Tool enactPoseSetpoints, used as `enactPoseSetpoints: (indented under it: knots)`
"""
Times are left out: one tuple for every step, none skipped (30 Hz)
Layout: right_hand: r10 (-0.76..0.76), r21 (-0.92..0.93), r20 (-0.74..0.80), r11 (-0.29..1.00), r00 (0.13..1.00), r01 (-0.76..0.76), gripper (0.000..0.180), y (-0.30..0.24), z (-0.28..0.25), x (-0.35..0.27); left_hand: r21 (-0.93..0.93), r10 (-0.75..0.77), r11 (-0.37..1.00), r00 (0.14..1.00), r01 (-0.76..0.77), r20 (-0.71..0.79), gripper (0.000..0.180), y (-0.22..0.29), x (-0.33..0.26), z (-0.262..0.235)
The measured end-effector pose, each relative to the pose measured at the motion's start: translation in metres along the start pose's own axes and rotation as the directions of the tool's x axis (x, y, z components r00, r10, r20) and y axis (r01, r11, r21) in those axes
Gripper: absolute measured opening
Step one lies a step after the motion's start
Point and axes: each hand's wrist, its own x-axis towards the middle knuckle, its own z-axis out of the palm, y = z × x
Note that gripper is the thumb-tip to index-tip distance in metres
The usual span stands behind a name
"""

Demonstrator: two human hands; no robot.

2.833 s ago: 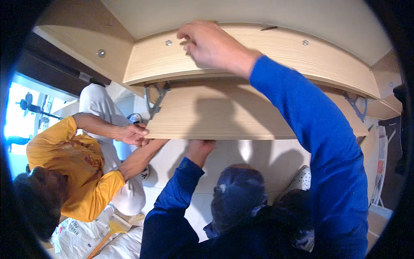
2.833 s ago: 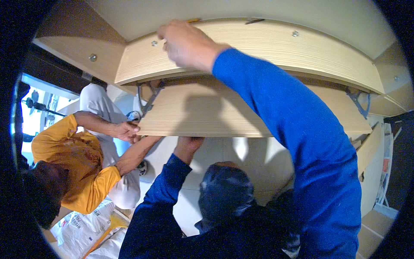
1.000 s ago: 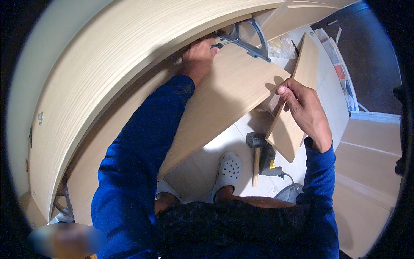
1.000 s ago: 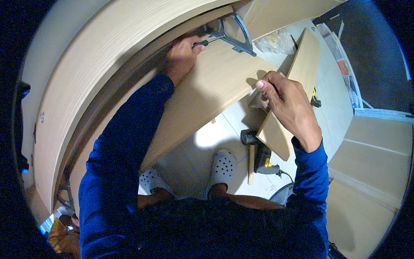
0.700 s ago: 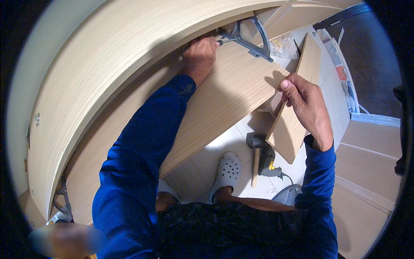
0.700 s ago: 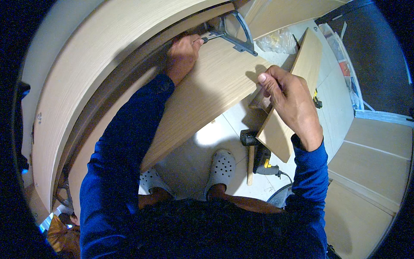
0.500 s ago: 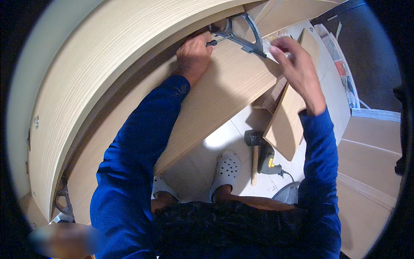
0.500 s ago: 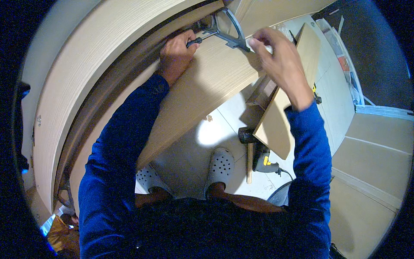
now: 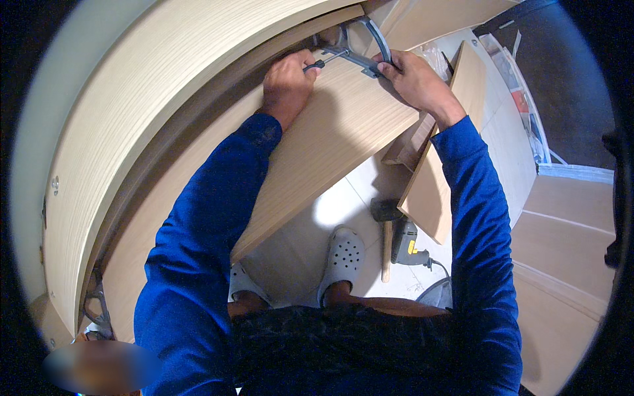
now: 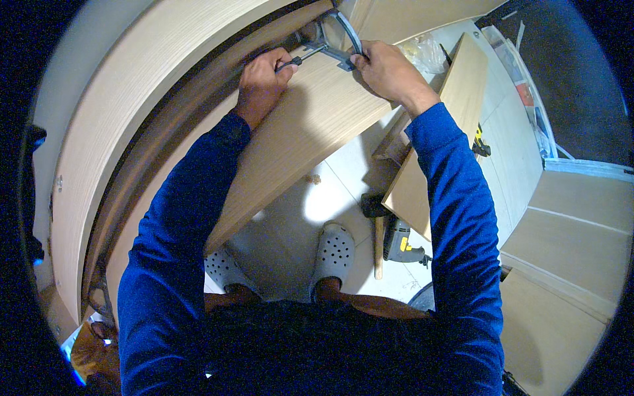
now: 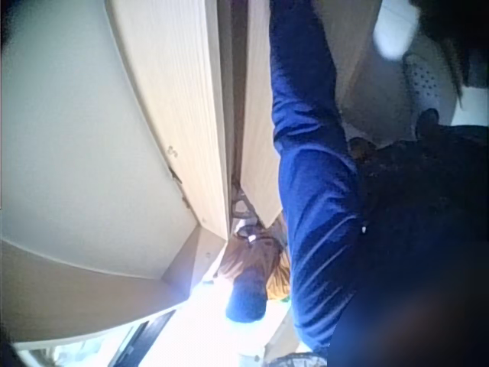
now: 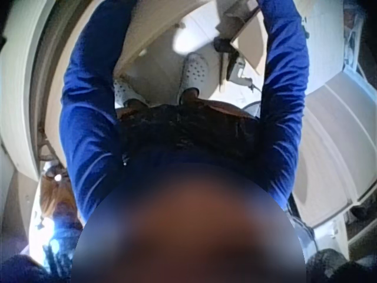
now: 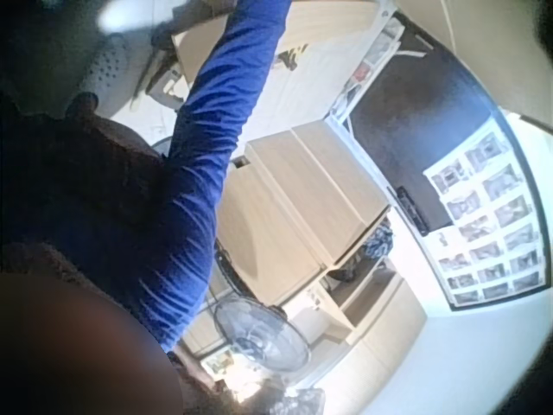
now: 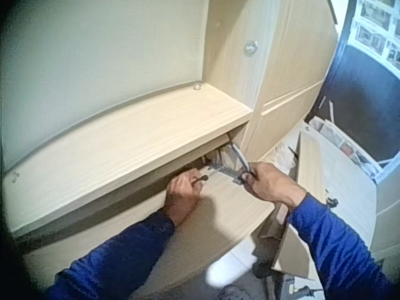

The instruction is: The person assembles a light-colored wooden cabinet by aligning panels, inserting cam-lock fasteners, and securing them with a power drill. They use a clamp to hold pieces together, a rubber mallet to tap joints into place, and a screwdriver to adjust hardware.

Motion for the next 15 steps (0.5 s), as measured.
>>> enactPoseSetpoints:
  knots:
    - [0.015, -0.009, 0.006, 1.0, 1.0, -0.015, 0.028, 0.0, 0.0, 0.0, -0.001, -0.005, 1.0, 1.0, 0.005, 0.005, 0.022, 0.0, 0.001, -0.001]
    - [0.015, -0.014, 0.004, 1.0, 1.0, -0.014, 0.028, 0.0, 0.0, 0.0, -0.004, -0.018, 1.0, 1.0, 0.018, 0.022, 0.022, 0.0, 0.001, -0.001]
    - [0.016, -0.01, -0.002, 1.0, 1.0, -0.016, 0.028, -0.001, 0.001, 0.0, -0.009, -0.026, 1.0, 0.999, 0.026, 0.031, 0.022, 0.0, 0.001, -0.001]
    - [0.003, -0.001, -0.015, 1.0, 1.0, -0.003, 0.028, -0.002, 0.001, 0.0, 0.004, -0.013, 1.0, 1.0, 0.013, 0.024, 0.023, 0.0, 0.001, 0.0]
    - [-0.003, 0.0, -0.024, 1.0, 1.0, 0.003, 0.028, -0.002, 0.001, -0.001, 0.014, 0.005, 1.0, 1.0, -0.005, 0.01, 0.024, -0.001, 0.001, 0.001]
    - [-0.016, 0.015, -0.029, 1.0, 0.999, 0.016, 0.028, -0.003, 0.0, -0.001, 0.021, 0.022, 1.0, 1.0, -0.022, -0.002, 0.024, -0.002, 0.001, 0.002]
    - [-0.021, 0.023, -0.03, 0.999, 0.999, 0.022, 0.028, -0.003, 0.0, -0.002, 0.018, 0.043, 0.999, 0.998, -0.043, -0.035, 0.024, -0.003, 0.0, 0.003]
    - [-0.02, 0.027, -0.031, 0.999, 0.999, 0.021, 0.028, -0.003, 0.0, -0.002, 0.012, 0.063, 0.998, 0.996, -0.063, -0.069, 0.024, -0.004, -0.001, 0.005]
    - [-0.007, 0.029, -0.018, 1.0, 1.0, 0.008, 0.028, -0.004, -0.001, -0.002, 0.01, 0.074, 0.997, 0.994, -0.073, -0.086, 0.025, -0.006, -0.001, 0.006]
    - [0.013, 0.026, -0.004, 1.0, 1.0, -0.013, 0.028, -0.003, -0.001, -0.002, 0.013, 0.09, 0.996, 0.991, -0.089, -0.102, 0.025, -0.007, -0.002, 0.007]
    - [0.023, 0.025, 0.008, 0.999, 1.0, -0.023, 0.028, -0.003, -0.001, -0.001, 0.019, 0.098, 0.995, 0.99, -0.096, -0.102, 0.026, -0.008, -0.002, 0.008]
    - [0.037, 0.007, 0.013, 0.999, 0.999, -0.037, 0.028, -0.003, -0.001, -0.001, 0.025, 0.105, 0.994, 0.989, -0.103, -0.103, 0.026, -0.01, -0.002, 0.008]
    - [0.042, -0.01, 0.016, 0.999, 0.999, -0.042, 0.029, -0.002, 0.0, -0.001, 0.024, 0.084, 0.996, 0.992, -0.082, -0.098, 0.027, -0.011, -0.001, 0.009]
    - [0.041, -0.027, 0.018, 0.999, 0.999, -0.04, 0.029, -0.002, 0.0, -0.001, 0.022, 0.064, 0.998, 0.994, -0.062, -0.092, 0.027, -0.011, -0.001, 0.01]
    - [0.028, -0.027, 0.006, 0.999, 1.0, -0.027, 0.029, -0.001, 0.001, -0.001, 0.019, 0.044, 0.999, 0.995, -0.042, -0.085, 0.028, -0.012, 0.0, 0.01]
